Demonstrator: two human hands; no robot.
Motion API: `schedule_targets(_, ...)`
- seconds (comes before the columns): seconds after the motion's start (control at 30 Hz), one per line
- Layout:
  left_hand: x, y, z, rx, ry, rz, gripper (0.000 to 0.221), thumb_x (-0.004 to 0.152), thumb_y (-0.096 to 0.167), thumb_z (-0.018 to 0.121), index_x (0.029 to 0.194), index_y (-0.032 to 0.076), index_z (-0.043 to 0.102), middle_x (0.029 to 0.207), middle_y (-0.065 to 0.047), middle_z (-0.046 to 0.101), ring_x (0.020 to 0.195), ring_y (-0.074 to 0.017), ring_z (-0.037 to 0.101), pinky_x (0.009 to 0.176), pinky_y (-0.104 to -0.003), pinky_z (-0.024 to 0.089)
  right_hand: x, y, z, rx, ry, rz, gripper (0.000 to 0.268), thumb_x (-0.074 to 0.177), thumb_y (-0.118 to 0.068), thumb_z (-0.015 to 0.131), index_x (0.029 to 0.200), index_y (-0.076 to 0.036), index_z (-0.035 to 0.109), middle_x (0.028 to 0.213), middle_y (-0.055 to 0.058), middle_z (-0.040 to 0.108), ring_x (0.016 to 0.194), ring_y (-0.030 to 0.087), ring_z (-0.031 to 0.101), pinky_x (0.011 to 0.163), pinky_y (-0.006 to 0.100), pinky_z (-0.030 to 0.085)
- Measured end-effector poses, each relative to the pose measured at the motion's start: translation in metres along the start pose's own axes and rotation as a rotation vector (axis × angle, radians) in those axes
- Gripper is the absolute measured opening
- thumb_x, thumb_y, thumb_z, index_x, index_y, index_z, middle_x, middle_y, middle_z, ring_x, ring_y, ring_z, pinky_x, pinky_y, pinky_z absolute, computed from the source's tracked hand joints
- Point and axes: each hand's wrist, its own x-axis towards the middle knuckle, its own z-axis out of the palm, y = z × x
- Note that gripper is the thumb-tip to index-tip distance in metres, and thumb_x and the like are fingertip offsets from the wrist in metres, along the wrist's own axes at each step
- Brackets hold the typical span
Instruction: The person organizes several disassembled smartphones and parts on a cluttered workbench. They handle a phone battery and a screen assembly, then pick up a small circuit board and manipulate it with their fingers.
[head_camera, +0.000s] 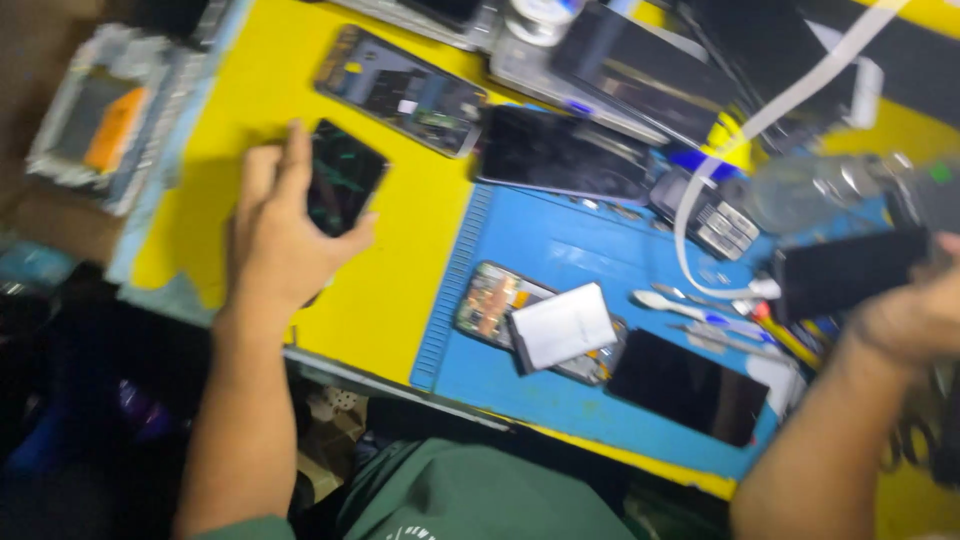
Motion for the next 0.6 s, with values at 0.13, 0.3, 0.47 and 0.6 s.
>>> schedule_targets(0.13,-0.007,-0.019,0.022,0.15,0.214,0.298,0.091,0.084,0.045,0.088,0.151,-0.009,0.059,0.116,-0.024,0.058,0.106,-0.0435,0.053,0.088,-0.055,0.046,-0.001,-0.235,-0.056,0.442,0.425,-0.107,0.043,0.116,-0.016,0.065,0.082,0.008,0.075,0.063,0.013,0.059,0.057,0.018,0.055,0.059,0.034,0.042)
schedule_targets(0.3,-0.011,-0.012,0.018,0.288,0.16,0.227,0.089,0.096,0.057,0.079,0.153,-0.011,0.065,0.131,-0.029,0.069,0.117,-0.0437,0.056,0.096,-0.052,0.044,0.006,-0.255,-0.067,0.581,0.377,-0.289,0.033,0.111,0.0,0.06,0.081,0.011,0.066,0.055,0.011,0.043,0.05,0.019,0.042,0.057,0.035,0.034)
schedule_targets(0.47,-0.011,0.007,0.014,0.294,0.199,0.227,0.085,0.098,0.054,0.083,0.152,-0.01,0.067,0.138,-0.027,0.069,0.121,-0.0421,0.055,0.095,-0.051,0.044,0.007,-0.262,-0.075,0.555,0.404,-0.257,0.036,0.113,-0.007,0.061,0.082,0.011,0.068,0.056,0.013,0.047,0.048,0.019,0.044,0.054,0.032,0.034)
schedule_targets(0.6,0.004,0.064,0.012,-0.088,0.248,0.51,0.059,0.095,0.02,0.092,0.144,-0.005,0.068,0.119,-0.021,0.069,0.094,-0.0304,0.067,0.074,-0.043,0.054,0.005,-0.25,-0.062,0.657,0.379,-0.194,0.04,0.115,-0.007,0.062,0.082,0.014,0.064,0.053,0.015,0.04,0.05,0.02,0.042,0.062,0.034,0.038)
